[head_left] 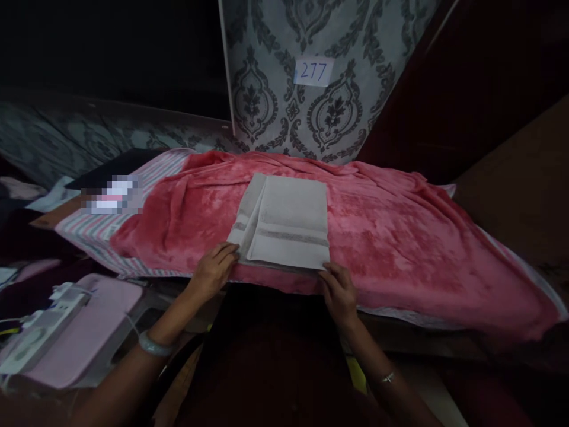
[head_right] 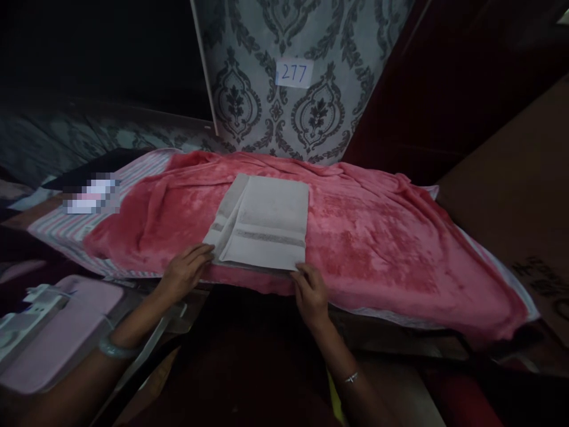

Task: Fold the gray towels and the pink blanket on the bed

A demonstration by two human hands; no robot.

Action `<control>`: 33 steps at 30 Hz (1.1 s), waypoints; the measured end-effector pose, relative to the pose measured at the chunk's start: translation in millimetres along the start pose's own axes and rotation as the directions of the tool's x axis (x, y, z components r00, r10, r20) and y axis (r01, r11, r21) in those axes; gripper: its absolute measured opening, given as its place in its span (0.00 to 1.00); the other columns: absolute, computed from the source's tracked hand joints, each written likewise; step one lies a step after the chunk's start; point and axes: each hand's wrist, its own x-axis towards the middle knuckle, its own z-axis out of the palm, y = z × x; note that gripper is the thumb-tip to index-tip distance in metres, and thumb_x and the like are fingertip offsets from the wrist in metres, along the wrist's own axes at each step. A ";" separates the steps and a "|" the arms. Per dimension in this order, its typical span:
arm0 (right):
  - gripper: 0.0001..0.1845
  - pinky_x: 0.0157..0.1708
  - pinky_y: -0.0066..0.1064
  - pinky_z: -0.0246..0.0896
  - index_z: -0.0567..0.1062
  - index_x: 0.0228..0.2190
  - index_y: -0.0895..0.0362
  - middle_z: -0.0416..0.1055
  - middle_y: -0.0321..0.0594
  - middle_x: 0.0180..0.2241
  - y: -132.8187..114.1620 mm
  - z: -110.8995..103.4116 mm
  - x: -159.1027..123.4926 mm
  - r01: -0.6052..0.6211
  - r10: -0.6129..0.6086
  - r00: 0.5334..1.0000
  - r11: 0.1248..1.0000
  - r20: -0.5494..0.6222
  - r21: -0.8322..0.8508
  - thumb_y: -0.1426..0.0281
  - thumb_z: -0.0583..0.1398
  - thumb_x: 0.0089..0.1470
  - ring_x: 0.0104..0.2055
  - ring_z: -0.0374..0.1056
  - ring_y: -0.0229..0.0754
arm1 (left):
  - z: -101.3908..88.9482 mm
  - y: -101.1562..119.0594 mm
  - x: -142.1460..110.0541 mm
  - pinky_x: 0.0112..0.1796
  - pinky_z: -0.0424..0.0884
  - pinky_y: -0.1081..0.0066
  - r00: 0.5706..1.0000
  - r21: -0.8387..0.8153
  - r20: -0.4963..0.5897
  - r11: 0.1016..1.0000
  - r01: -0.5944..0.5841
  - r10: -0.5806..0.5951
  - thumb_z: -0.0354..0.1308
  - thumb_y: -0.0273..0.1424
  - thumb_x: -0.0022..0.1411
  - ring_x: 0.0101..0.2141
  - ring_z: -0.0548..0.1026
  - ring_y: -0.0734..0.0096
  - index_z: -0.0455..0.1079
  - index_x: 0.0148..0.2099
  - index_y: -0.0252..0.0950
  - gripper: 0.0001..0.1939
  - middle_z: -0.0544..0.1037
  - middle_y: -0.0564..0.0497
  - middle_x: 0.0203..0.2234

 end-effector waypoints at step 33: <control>0.09 0.39 0.36 0.69 0.73 0.40 0.53 0.70 0.42 0.39 -11.4 -8.7 8.2 -0.065 0.064 0.998 0.998 -0.021 -0.018 0.78 0.58 0.61 0.42 0.67 0.43 | 2.6 22.3 38.7 0.43 0.73 0.60 0.993 -0.060 0.094 0.996 -0.064 0.069 0.52 0.26 0.68 0.45 0.74 0.60 0.73 0.45 0.36 0.09 0.78 0.43 0.43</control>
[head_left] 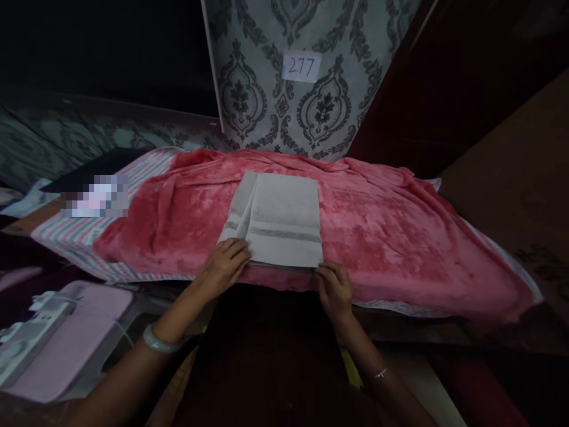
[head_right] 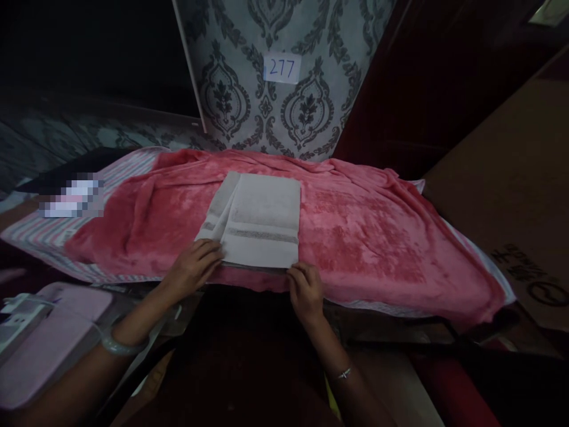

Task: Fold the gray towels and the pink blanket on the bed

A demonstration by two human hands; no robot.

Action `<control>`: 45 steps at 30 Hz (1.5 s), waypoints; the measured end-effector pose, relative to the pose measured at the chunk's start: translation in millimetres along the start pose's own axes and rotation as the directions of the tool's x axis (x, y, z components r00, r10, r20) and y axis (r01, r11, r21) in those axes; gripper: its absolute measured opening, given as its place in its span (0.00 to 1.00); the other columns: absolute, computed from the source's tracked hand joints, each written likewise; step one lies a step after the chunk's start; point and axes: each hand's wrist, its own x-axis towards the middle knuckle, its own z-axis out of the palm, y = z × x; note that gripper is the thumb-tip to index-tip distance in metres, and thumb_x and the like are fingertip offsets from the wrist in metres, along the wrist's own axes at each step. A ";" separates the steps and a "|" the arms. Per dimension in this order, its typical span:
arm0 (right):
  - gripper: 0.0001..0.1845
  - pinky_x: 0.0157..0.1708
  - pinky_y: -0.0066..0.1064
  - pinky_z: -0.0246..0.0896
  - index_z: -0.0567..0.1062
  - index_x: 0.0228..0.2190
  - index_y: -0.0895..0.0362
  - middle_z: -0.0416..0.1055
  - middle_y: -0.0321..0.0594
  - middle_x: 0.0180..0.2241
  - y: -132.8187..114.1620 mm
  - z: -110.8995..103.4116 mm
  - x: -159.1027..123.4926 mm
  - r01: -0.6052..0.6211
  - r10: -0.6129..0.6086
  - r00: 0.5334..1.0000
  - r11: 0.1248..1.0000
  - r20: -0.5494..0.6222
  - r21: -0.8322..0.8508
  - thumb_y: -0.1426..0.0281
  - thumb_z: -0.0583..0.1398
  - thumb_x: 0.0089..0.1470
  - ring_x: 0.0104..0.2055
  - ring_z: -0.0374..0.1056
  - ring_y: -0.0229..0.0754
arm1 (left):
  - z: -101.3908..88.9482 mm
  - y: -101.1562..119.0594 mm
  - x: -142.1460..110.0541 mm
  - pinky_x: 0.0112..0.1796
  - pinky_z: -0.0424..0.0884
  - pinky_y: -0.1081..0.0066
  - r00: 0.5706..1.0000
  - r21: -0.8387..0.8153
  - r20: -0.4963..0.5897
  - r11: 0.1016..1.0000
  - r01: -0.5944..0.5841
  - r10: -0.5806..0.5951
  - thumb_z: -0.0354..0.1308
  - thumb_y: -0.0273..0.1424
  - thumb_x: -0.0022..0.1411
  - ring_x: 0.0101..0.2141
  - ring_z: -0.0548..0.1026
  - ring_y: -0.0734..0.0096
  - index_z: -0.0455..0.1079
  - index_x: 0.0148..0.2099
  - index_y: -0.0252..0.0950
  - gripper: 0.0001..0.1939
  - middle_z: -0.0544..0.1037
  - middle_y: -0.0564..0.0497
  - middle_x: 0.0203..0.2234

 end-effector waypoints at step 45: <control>0.18 0.55 0.54 0.64 0.75 0.52 0.54 0.70 0.49 0.56 -33.9 41.1 42.3 0.133 -0.176 0.887 0.983 0.427 0.129 0.73 0.58 0.60 0.59 0.63 0.54 | 0.6 -11.0 -51.8 0.51 0.71 0.55 0.955 -0.029 -0.059 0.956 0.291 -0.292 0.52 0.29 0.68 0.51 0.73 0.57 0.72 0.49 0.37 0.11 0.75 0.41 0.51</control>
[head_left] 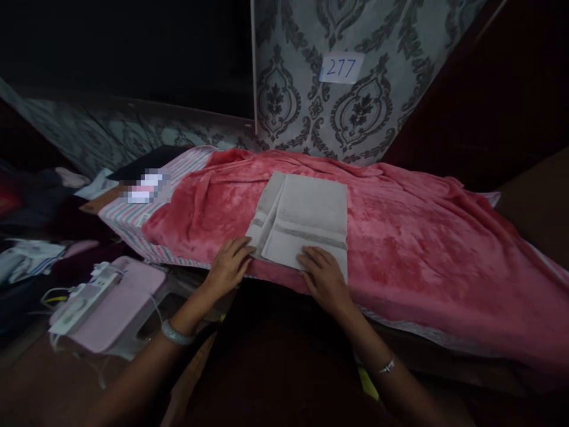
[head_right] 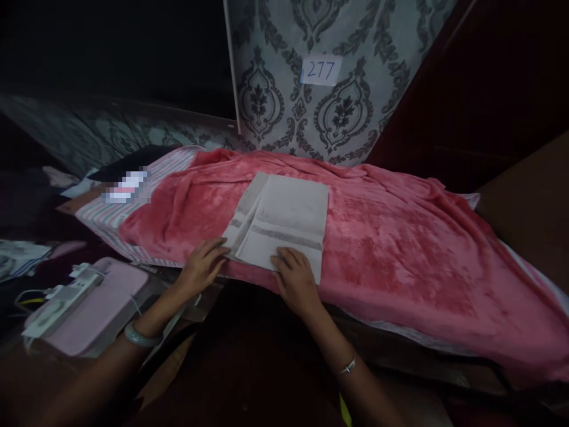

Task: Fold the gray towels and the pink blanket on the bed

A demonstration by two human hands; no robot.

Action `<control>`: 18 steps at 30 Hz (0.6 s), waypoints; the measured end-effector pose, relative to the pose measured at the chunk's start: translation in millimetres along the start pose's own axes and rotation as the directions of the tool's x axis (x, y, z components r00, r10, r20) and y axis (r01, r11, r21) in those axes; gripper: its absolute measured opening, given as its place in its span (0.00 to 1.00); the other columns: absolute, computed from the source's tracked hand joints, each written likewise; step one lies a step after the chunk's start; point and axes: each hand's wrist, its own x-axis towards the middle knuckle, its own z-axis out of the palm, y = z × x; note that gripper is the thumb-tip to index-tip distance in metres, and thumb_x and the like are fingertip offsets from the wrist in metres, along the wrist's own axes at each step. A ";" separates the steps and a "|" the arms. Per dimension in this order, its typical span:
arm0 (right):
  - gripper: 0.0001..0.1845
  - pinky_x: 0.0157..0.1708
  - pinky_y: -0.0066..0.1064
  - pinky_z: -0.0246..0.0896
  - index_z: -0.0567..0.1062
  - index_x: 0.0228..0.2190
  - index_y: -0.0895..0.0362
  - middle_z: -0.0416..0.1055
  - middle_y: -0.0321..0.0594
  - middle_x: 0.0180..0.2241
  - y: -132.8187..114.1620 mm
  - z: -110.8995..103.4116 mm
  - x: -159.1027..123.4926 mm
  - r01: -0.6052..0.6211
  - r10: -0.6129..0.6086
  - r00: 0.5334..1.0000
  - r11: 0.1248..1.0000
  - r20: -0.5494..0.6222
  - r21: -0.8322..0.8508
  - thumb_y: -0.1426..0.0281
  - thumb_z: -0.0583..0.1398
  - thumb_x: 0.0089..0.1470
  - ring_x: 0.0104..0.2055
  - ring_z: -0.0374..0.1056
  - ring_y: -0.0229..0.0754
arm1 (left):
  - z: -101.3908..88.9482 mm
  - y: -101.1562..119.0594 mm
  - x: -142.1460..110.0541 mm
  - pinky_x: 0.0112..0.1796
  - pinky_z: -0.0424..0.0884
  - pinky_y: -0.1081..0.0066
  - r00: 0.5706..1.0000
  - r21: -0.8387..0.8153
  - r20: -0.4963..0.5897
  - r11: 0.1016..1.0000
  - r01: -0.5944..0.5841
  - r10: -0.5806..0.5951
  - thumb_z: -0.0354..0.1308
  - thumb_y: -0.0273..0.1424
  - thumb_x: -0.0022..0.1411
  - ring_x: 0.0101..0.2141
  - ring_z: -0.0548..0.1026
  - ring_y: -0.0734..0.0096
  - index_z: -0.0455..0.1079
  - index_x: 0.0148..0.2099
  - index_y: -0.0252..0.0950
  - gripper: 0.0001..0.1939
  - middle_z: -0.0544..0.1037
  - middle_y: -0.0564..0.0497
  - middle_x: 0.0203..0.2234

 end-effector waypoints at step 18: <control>0.22 0.53 0.43 0.57 0.75 0.53 0.51 0.69 0.45 0.58 -30.7 21.8 24.6 -0.018 0.039 0.986 0.991 0.164 -0.131 0.76 0.60 0.58 0.55 0.60 0.51 | -13.0 -13.8 21.7 0.35 0.70 0.72 0.729 -0.727 0.425 0.278 0.628 -0.536 0.63 0.30 0.48 0.33 0.75 0.69 0.74 0.51 0.34 0.25 0.79 0.51 0.32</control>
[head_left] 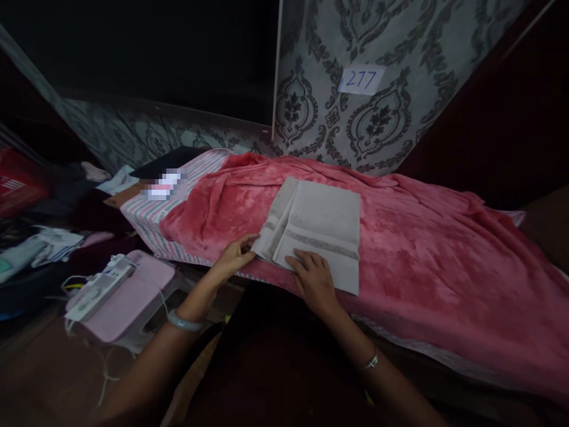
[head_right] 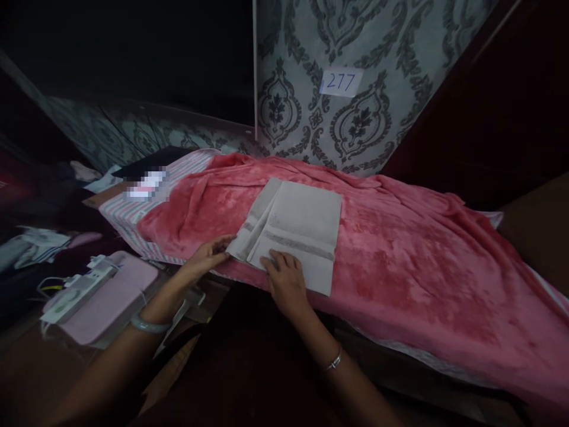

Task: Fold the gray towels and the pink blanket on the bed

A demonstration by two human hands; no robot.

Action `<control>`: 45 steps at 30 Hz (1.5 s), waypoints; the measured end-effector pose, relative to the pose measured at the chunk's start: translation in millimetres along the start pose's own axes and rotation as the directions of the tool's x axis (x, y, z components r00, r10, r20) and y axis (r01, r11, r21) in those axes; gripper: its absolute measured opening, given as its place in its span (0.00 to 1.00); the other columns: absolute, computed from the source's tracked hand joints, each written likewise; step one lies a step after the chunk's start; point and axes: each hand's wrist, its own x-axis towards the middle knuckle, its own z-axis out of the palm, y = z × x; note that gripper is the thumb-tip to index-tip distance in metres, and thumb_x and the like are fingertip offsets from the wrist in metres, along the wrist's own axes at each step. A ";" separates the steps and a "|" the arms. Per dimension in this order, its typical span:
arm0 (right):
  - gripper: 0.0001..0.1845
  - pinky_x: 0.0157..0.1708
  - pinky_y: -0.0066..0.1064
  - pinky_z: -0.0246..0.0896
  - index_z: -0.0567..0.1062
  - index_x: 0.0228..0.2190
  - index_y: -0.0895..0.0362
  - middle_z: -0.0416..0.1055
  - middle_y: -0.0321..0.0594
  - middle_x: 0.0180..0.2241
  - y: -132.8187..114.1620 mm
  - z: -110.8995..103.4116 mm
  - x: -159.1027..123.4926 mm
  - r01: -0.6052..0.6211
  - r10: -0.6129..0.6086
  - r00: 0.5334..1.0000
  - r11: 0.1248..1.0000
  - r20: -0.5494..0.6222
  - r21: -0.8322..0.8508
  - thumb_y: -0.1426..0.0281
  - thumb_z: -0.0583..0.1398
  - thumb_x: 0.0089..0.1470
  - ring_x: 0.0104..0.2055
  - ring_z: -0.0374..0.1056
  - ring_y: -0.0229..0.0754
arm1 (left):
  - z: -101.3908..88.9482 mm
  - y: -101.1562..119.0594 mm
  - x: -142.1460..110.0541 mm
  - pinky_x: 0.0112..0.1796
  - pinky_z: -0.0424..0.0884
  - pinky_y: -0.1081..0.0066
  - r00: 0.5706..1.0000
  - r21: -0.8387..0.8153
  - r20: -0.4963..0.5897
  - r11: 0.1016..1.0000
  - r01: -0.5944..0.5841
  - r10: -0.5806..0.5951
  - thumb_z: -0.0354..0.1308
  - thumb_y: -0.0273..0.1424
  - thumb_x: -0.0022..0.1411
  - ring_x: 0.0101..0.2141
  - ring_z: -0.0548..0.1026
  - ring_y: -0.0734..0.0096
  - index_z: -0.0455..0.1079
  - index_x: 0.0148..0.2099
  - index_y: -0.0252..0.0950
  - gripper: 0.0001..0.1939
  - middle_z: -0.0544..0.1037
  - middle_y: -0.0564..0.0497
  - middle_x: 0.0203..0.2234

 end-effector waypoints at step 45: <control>0.29 0.53 0.36 0.65 0.75 0.52 0.55 0.77 0.41 0.48 18.0 -40.5 17.3 0.018 0.002 0.990 0.990 -0.141 0.141 0.84 0.50 0.54 0.49 0.71 0.43 | 24.5 30.9 10.7 0.31 0.76 0.64 0.944 -0.564 0.056 0.770 0.298 -0.325 0.66 0.36 0.54 0.30 0.81 0.59 0.54 0.64 0.41 0.38 0.82 0.47 0.36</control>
